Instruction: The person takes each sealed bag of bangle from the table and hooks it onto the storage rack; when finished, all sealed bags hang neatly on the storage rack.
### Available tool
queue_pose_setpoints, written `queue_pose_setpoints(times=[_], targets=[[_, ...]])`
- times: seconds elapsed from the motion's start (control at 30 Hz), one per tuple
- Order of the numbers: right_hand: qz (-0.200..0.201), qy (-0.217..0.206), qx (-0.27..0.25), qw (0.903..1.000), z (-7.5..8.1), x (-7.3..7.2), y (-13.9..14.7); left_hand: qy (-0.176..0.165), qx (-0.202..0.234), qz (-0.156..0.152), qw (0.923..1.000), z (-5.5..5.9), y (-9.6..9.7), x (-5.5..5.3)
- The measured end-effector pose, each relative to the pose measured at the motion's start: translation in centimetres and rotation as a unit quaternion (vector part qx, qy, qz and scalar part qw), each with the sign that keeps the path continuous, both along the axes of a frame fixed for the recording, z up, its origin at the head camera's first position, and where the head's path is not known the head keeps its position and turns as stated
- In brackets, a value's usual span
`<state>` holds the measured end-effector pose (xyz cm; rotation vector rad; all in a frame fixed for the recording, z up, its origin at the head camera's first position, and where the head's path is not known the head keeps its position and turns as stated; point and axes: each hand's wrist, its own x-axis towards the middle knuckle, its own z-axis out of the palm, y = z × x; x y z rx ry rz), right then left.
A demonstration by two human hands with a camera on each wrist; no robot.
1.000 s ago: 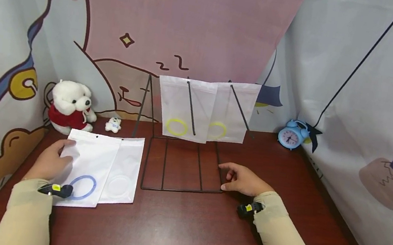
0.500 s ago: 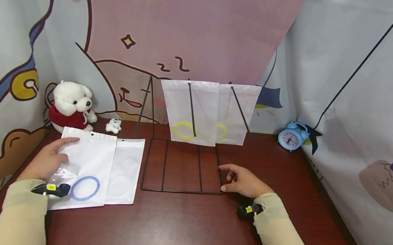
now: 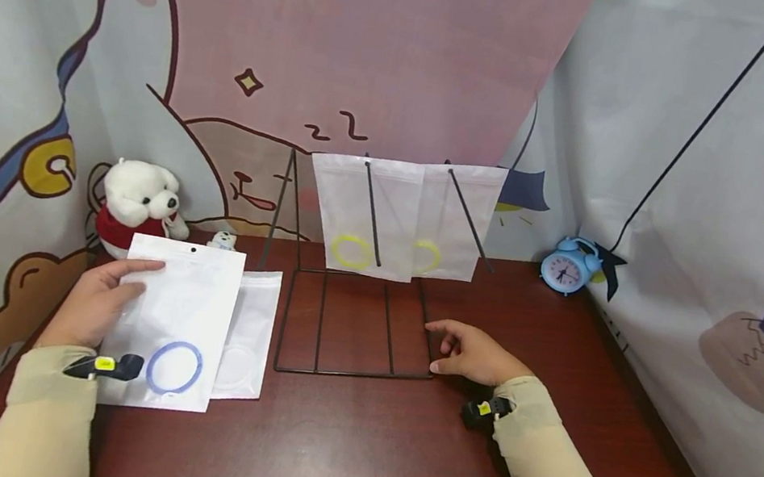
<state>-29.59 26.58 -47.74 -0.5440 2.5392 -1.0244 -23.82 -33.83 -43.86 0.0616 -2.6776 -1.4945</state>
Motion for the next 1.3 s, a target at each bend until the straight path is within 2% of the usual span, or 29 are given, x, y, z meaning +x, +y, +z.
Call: queue_pose_setpoints(times=[0.13, 0.27, 0.37, 0.53, 0.63, 0.87, 1.07, 1.2, 1.3], targets=[[0.001, 0.003, 0.0, 1.0, 0.1, 0.0, -0.1, 0.033, -0.008, -0.004, 0.9994, 1.1, 1.0, 0.3], [-0.003, 0.003, 0.005, 1.0, 0.1, 0.0, -0.1, 0.038, 0.019, -0.018, 0.9989, 2.3, 2.2, 0.5], [-0.003, 0.001, 0.007, 1.0, 0.1, 0.1, -0.1, 0.061, 0.027, -0.031, 0.9973, 3.1, 3.2, 1.0], [-0.001, 0.002, 0.007, 1.0, 0.2, 0.1, -0.1, 0.124, 0.021, -0.07, 0.9896, 4.9, 4.8, 2.1], [0.0, 0.005, 0.009, 0.9999, 0.2, 0.1, -0.1, 0.146, 0.016, -0.092, 0.9848, 5.9, 5.7, 2.8], [0.007, 0.011, 0.007, 0.9999, 0.0, -0.1, 0.0, 0.169, 0.007, -0.132, 0.9767, 7.8, 7.2, 4.8], [0.003, 0.008, 0.004, 1.0, 0.1, -0.1, -0.1, 0.181, 0.032, -0.186, 0.9653, 9.3, 8.4, 6.3], [-0.001, 0.0, 0.001, 1.0, 0.2, 0.0, -0.1, 0.187, 0.028, -0.202, 0.9611, 9.6, 8.8, 7.1], [-0.001, 0.0, 0.004, 1.0, 0.0, -0.1, -0.1, 0.2, 0.022, -0.202, 0.9586, 9.6, 9.0, 7.4]])
